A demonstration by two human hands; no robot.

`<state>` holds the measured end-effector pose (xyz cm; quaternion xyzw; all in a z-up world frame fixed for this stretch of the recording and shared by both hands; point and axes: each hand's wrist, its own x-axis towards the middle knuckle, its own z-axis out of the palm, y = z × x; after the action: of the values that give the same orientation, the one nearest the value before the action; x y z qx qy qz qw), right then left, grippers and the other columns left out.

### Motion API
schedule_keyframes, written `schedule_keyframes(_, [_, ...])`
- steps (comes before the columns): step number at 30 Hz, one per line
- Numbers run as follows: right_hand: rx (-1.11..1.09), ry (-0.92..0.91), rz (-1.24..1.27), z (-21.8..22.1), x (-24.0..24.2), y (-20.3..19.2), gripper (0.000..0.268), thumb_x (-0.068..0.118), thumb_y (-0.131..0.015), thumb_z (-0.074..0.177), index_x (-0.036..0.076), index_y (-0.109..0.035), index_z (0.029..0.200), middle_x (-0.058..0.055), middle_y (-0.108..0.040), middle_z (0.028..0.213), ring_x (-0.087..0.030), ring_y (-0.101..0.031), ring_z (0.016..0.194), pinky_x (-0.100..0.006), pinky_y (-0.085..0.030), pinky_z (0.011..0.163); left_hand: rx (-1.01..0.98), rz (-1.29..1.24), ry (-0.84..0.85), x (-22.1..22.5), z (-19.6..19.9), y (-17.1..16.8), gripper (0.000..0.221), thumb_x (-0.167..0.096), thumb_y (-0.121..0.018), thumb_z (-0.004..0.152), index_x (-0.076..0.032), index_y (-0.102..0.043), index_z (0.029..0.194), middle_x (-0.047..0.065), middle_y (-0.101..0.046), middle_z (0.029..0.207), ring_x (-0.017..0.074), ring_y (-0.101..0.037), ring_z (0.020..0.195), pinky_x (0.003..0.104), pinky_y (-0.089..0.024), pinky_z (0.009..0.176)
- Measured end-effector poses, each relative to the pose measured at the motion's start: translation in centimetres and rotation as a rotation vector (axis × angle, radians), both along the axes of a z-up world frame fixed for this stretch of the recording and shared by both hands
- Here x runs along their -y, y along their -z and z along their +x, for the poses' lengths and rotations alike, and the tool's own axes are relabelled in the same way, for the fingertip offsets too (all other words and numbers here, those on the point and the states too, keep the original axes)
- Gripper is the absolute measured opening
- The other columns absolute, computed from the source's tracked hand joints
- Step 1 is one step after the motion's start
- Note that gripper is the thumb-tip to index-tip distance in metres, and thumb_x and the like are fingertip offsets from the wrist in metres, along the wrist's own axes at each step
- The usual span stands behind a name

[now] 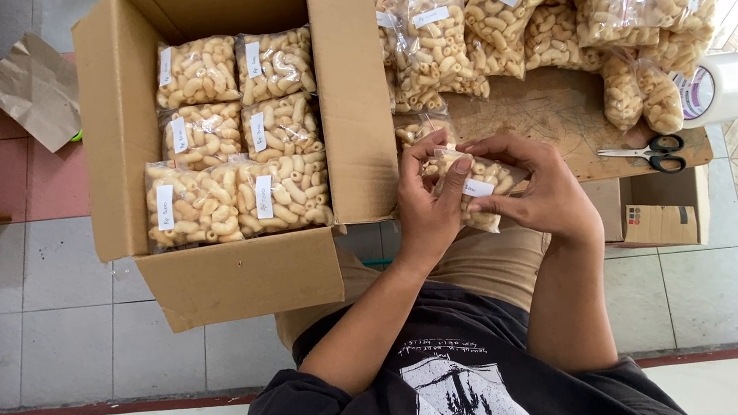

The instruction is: Packing small plastic bags of snacks into a cardboard box and arranging them neatly in layers.

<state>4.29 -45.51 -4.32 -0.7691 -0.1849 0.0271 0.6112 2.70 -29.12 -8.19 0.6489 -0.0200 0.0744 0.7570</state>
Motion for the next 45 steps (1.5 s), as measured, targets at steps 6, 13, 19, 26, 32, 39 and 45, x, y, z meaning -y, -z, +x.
schedule_keyframes(6, [0.059,0.114,-0.075,0.4,0.6,1.6,0.061,0.019,-0.098,0.068,0.003,-0.073,0.122,-0.018,-0.073,0.117,-0.027,-0.065,0.117,-0.04,-0.048,0.104,0.021,-0.03,-0.079,0.3,0.5,1.3,0.035,-0.034,-0.074,0.099,-0.012,-0.052,0.116,0.006,-0.064,0.116,0.0187,-0.059,0.115,0.035,-0.048,0.09])
schedule_keyframes(13, [0.013,0.185,0.169,1.1,1.8,4.3,0.071,0.006,-0.099,0.063,-0.006,-0.065,0.124,-0.019,-0.071,0.104,-0.02,-0.067,0.097,-0.032,-0.057,0.086,0.11,-0.144,0.027,0.0,0.3,0.9,0.066,-0.034,-0.082,0.092,-0.012,-0.043,0.14,0.009,-0.062,0.123,0.017,-0.056,0.119,0.035,-0.044,0.096])
schedule_keyframes(19, [-0.017,0.232,0.318,1.0,1.9,4.2,0.077,0.005,-0.097,0.065,-0.007,-0.056,0.128,-0.019,-0.07,0.103,-0.02,-0.071,0.093,-0.029,-0.06,0.084,0.122,-0.167,0.183,-0.5,0.9,0.0,0.07,-0.023,-0.093,0.079,-0.009,-0.057,0.137,0.013,-0.058,0.139,0.0213,-0.057,0.128,0.037,-0.045,0.11])
schedule_keyframes(26, [-0.066,0.234,0.385,1.4,-0.5,4.6,0.07,0.018,-0.088,0.08,-0.004,-0.051,0.135,-0.018,-0.07,0.104,-0.019,-0.07,0.09,-0.03,-0.061,0.078,0.056,-0.292,0.078,0.0,1.4,2.1,0.084,-0.011,-0.096,0.072,-0.004,-0.056,0.145,0.013,-0.068,0.125,0.015,-0.062,0.117,0.03,-0.054,0.102])
schedule_keyframes(32, [0.016,0.351,0.322,1.8,-3.1,6.2,0.05,0.041,-0.065,0.103,-0.002,-0.061,0.129,-0.009,-0.064,0.095,-0.011,-0.057,0.083,-0.024,-0.049,0.07,0.051,-0.315,0.0,-0.1,2.1,1.9,0.061,-0.016,-0.095,0.075,-0.003,-0.064,0.125,0.012,-0.069,0.118,0.0163,-0.065,0.114,0.031,-0.058,0.096])
schedule_keyframes(39, [0.234,0.626,0.244,1.3,-4.7,5.2,0.048,0.045,-0.059,0.107,-0.001,-0.069,0.118,-0.008,-0.064,0.085,-0.01,-0.053,0.076,-0.023,-0.044,0.066,-0.036,-0.318,0.075,-0.2,1.6,1.3,0.067,-0.023,-0.091,0.083,-0.004,-0.056,0.137,0.012,-0.067,0.119,0.0178,-0.062,0.114,0.033,-0.058,0.096])
schedule_keyframes(45, [0.21,0.642,0.271,0.9,-5.5,3.4,0.045,0.042,-0.054,0.11,0.001,-0.069,0.119,-0.002,-0.061,0.081,-0.006,-0.049,0.076,-0.022,-0.041,0.068,-0.037,-0.229,0.066,-0.2,1.5,2.0,0.053,-0.025,-0.087,0.088,-0.002,-0.063,0.129,0.016,-0.07,0.116,0.0211,-0.063,0.114,0.042,-0.056,0.098])
